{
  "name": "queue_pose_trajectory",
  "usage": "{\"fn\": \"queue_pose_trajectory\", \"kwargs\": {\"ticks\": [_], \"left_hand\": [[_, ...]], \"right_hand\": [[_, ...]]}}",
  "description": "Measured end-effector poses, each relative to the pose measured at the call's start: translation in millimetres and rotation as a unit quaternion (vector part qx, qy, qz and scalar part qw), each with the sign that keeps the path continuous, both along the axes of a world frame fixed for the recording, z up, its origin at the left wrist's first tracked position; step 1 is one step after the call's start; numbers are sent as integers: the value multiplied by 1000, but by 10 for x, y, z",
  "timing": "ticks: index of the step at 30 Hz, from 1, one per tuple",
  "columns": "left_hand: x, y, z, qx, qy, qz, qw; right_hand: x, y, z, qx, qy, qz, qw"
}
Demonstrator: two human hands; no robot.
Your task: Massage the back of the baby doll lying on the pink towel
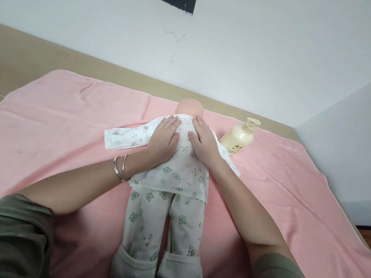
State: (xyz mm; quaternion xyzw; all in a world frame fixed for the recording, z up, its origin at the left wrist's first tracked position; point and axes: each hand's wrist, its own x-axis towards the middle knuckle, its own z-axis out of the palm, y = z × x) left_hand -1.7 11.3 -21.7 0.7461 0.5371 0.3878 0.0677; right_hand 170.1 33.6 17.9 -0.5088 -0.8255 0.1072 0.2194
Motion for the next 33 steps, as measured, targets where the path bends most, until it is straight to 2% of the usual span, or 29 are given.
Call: {"fn": "queue_pose_trajectory", "kwargs": {"ticks": [4,6,8,11,15,18,22,24,26,28,33], "left_hand": [[2,-3,30,-4,26,-16,1000],[1,9,48,-24,34,-13,999],[3,20,65,-51,34,2,998],[26,-11,94,-75,34,20,996],[107,-186,133,-56,50,17,997],[143,-275,163,-29,66,-15,997],[56,-90,267,-65,50,-4,997],[-9,62,340,-102,43,4,994],[-36,146,389,-124,51,6,991],[-6,111,391,-111,71,12,991],[170,-267,280,-12,132,-11,991]], "right_hand": [[-175,-329,-10,8,-31,-66,997],[-266,-531,-31,47,-40,-46,997],[-298,-612,-39,69,-44,4,997],[-220,-442,-20,28,-34,50,998],[-54,-51,28,-50,-3,-35,998],[-44,-19,41,-44,-12,-79,996],[-195,-392,5,23,-59,-80,995],[-275,-596,-24,58,-76,-56,994],[-311,-676,-41,77,-72,-31,994],[-282,-583,-38,59,-53,-17,997],[-69,-23,15,-21,-8,-55,998]]}}
